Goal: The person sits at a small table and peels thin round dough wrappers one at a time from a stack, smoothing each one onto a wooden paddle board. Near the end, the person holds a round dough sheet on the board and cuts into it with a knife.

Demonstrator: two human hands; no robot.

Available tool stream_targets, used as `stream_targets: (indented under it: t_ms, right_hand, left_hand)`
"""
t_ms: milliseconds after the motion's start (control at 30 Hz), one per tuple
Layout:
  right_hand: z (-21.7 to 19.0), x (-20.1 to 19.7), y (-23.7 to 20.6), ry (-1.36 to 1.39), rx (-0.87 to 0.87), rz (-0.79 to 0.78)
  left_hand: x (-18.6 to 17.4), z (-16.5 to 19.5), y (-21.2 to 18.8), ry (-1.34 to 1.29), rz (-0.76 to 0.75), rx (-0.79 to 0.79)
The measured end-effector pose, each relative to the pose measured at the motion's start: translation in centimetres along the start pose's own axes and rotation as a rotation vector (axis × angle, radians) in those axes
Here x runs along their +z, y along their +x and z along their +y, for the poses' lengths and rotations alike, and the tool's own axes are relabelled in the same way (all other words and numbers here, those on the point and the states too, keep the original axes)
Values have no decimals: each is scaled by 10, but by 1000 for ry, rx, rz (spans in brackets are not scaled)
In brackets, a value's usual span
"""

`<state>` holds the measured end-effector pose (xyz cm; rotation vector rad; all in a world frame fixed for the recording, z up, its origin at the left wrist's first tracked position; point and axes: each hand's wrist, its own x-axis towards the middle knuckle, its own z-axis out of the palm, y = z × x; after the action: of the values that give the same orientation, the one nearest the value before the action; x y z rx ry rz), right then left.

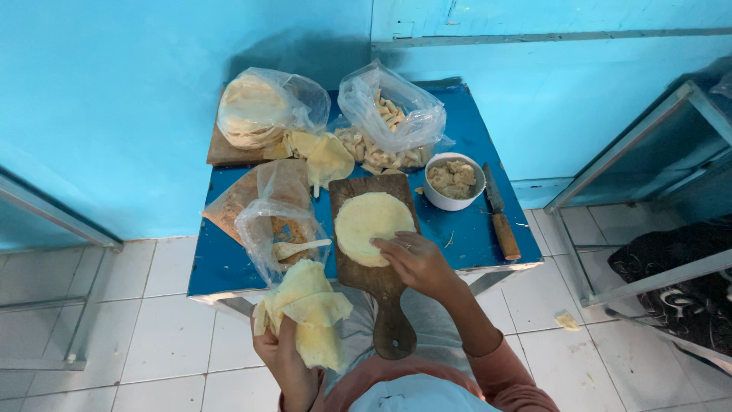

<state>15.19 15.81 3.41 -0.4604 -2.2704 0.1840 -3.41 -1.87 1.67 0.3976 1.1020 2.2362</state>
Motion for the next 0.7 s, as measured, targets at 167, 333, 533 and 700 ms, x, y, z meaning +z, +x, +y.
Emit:
stream_targets:
  t_ms: [167,333,533,700]
  right_hand:
    - [-9,-6,0,-26,29,-27]
    - [-35,-18,7,126,16,36]
    - [-89,-4,7,322,-99,6]
    - [-95,9,4,122,-64,-11]
  left_hand:
    - [-3,-3,2,12,-23,0]
    - [0,-7,0,13,-56,12]
    - [5,-13,-6,51,-170,-40]
    - [8,-18,-4,165,-233,-28]
